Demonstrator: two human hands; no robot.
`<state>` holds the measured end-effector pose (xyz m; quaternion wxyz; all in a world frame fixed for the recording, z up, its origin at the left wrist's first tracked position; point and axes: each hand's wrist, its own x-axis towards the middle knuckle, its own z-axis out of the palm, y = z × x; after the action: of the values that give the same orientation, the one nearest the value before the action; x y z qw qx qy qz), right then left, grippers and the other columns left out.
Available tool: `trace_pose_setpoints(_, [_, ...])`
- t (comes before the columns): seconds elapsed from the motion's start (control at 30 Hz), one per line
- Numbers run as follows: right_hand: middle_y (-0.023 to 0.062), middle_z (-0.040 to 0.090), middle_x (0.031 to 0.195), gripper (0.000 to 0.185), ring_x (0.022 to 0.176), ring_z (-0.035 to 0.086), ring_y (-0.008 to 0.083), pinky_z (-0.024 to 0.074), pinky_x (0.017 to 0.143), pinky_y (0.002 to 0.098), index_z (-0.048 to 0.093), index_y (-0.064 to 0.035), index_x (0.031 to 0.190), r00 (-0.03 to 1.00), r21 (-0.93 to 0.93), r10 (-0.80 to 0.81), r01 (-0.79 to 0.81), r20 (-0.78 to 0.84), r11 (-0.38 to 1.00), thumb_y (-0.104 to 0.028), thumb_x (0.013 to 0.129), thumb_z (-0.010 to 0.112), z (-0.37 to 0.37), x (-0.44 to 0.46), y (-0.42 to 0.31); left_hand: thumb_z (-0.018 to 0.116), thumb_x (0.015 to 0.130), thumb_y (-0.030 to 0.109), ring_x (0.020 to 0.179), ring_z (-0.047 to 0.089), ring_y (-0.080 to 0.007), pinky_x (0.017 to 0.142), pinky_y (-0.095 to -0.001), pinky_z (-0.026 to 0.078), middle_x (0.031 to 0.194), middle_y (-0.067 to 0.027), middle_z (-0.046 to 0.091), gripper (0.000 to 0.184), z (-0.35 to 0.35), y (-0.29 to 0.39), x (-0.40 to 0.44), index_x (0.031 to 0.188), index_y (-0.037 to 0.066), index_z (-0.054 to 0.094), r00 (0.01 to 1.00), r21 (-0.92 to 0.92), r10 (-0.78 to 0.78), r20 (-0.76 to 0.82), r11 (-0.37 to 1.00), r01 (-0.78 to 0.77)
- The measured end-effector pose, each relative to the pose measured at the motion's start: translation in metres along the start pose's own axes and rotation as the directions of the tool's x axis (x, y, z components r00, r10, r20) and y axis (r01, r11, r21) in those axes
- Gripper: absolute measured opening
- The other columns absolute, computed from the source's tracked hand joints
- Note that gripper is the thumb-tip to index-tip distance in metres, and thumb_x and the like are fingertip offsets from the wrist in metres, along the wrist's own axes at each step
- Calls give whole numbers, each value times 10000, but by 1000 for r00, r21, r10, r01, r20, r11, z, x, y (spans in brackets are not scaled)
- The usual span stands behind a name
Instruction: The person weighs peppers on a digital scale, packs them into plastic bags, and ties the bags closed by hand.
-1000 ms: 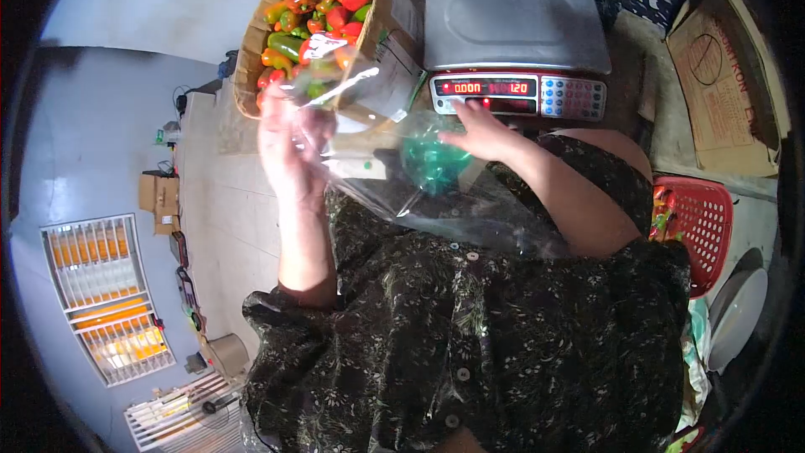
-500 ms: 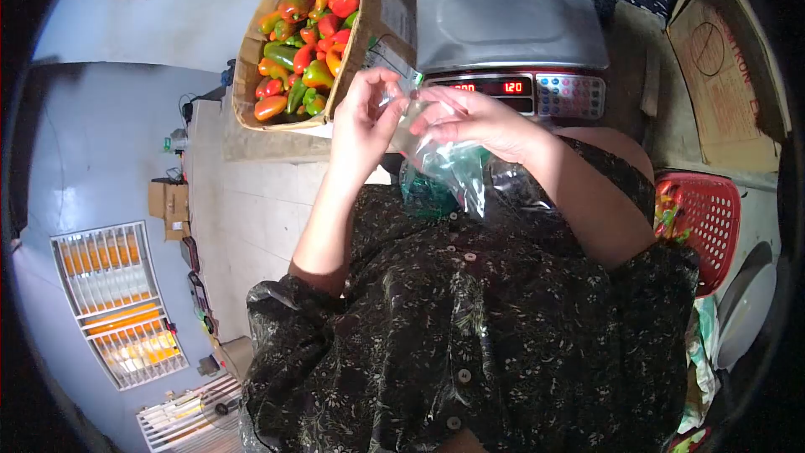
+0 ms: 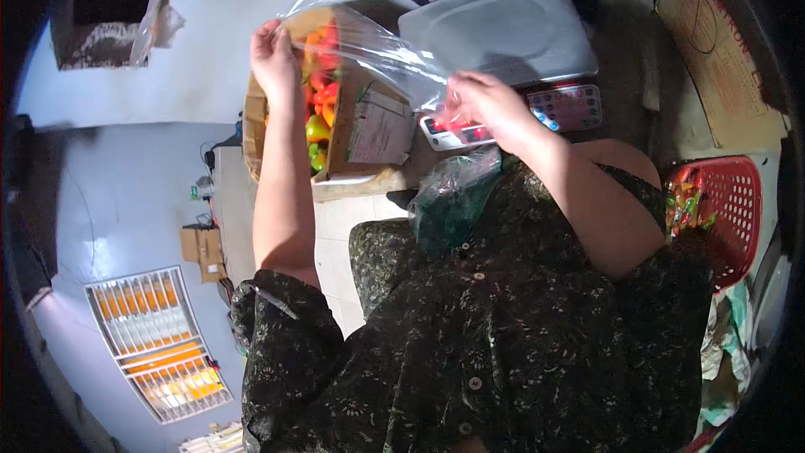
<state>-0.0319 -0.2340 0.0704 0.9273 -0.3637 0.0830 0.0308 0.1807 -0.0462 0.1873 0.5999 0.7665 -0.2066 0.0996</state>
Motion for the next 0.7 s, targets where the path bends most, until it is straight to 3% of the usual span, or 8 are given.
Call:
trace_pose_setpoints(0.1, [-59,477,686,151,532,357,20,328,513,174,568,-80,957,1000,-85,-4,4,-6,996,-228,926,558,-15,6,-20,504,892,-25,623,481,-39,502,-194,381,827,-4,543,153,-3,-13,5,1029,42,518,1000,85,18,-19,996,-16])
trace_pose_setpoints(0.23, [-70,507,732,121,604,406,7,372,566,177,598,-59,919,983,-355,47,19,177,935,-174,881,606,-12,6,-44,492,885,-43,772,520,-80,662,-209,423,894,-37,556,147,-15,-44,16,1017,14,518,990,106,94,-107,991,-83])
trace_pose_setpoints(0.33, [-42,565,793,144,693,473,30,418,664,200,602,-48,962,974,-395,-98,173,204,902,-166,880,604,-20,8,-43,513,874,-37,841,527,-105,742,-239,430,929,-43,557,138,-32,-60,9,1005,6,520,970,148,112,-218,986,-81])
trace_pose_setpoints(0.37, [-16,604,839,166,775,523,66,433,754,227,612,-47,990,962,-399,-217,267,165,877,-177,887,605,-23,9,-43,552,864,-6,842,538,-118,760,-257,437,940,-48,564,132,-41,-67,5,991,4,519,970,429,149,-190,902,-54])
trace_pose_setpoints(0.53, [-17,593,799,207,758,530,73,429,729,227,623,-47,1002,917,-11,-398,398,-42,917,-228,908,594,-39,14,-51,642,832,47,794,531,-119,737,-248,445,887,-34,553,182,-20,-36,-72,959,7,517,974,385,129,-186,922,-48])
trace_pose_setpoints(0.6, [-29,578,760,208,724,524,66,426,696,218,619,-45,1007,934,23,-351,353,-64,935,-227,912,588,-44,11,-54,660,805,50,973,520,-184,888,-316,409,1026,-95,540,329,-29,-23,-91,1080,-9,489,968,664,233,-87,738,-118])
trace_pose_setpoints(0.67, [-40,560,691,168,647,497,44,411,619,208,640,-44,919,912,-258,-408,387,-31,885,-208,894,611,-32,3,-58,659,794,50,1076,494,-222,966,-354,370,1116,-131,515,430,-8,10,-116,1167,-19,458,904,851,417,92,438,-288])
trace_pose_setpoints(0.7, [-31,573,690,168,630,498,50,413,595,216,646,-44,887,872,-393,-487,465,47,793,-211,881,626,-26,5,-52,674,769,67,1133,447,-248,968,-392,363,1191,-148,471,524,1,25,-124,1221,-9,420,895,777,422,142,513,-365])
